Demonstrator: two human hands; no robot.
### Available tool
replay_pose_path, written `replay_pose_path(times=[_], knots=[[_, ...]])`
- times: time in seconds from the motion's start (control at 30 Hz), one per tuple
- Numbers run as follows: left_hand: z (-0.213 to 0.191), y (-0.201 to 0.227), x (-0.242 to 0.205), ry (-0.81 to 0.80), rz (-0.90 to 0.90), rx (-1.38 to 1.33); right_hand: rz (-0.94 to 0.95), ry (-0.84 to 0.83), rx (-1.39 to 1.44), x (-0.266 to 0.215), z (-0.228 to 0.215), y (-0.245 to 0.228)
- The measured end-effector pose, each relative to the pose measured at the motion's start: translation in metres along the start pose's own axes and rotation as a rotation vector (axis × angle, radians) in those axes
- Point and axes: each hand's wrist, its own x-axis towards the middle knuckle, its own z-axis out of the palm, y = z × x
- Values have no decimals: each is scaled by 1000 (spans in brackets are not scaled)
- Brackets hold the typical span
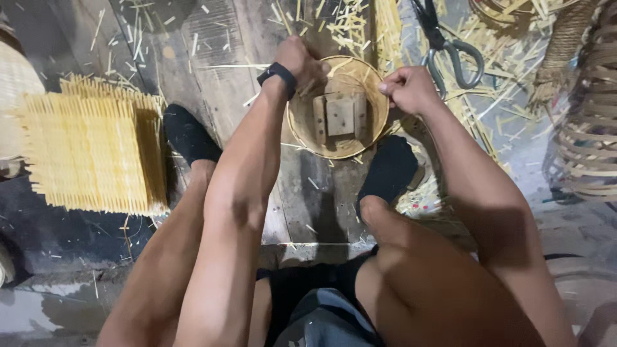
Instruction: The person sits on the floor and repeatedly places a woven bamboo mat over a circular wooden mold. They use shears to trim the excess bamboo strips around the edge of the mold, then remove the mold and set the trimmed piece aside.
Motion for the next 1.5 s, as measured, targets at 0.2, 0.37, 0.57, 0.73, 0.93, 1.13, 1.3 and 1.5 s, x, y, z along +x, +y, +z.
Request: replay_pose_path(times=[0.2, 0.37, 0.57, 0.73, 0.93, 1.13, 1.3, 1.5], knots=[[7, -2, 15, 91, 30, 158, -20, 19, 90, 8, 4, 6], [24, -23, 6, 186, 32, -33, -178, 156, -23, -4, 12, 6], [50, -66, -60, 775, 241, 119, -1, 98, -2, -54, 16, -1], [72, -95, -131, 286, -402, -619, 154, -11, 388, -71, 30, 18], [83, -88, -134, 354, -464, -715, 148, 159, 504, -66, 44, 41], [81, -79, -131, 417, -456, -844, 64, 164, 598, -87, 42, 7], [133, -67, -171, 56, -451, -1639, 155, -3, 577, -105, 55, 6], [192, -53, -162, 193, -496, -1500, 179, 166, 529, -92, 86, 30]])
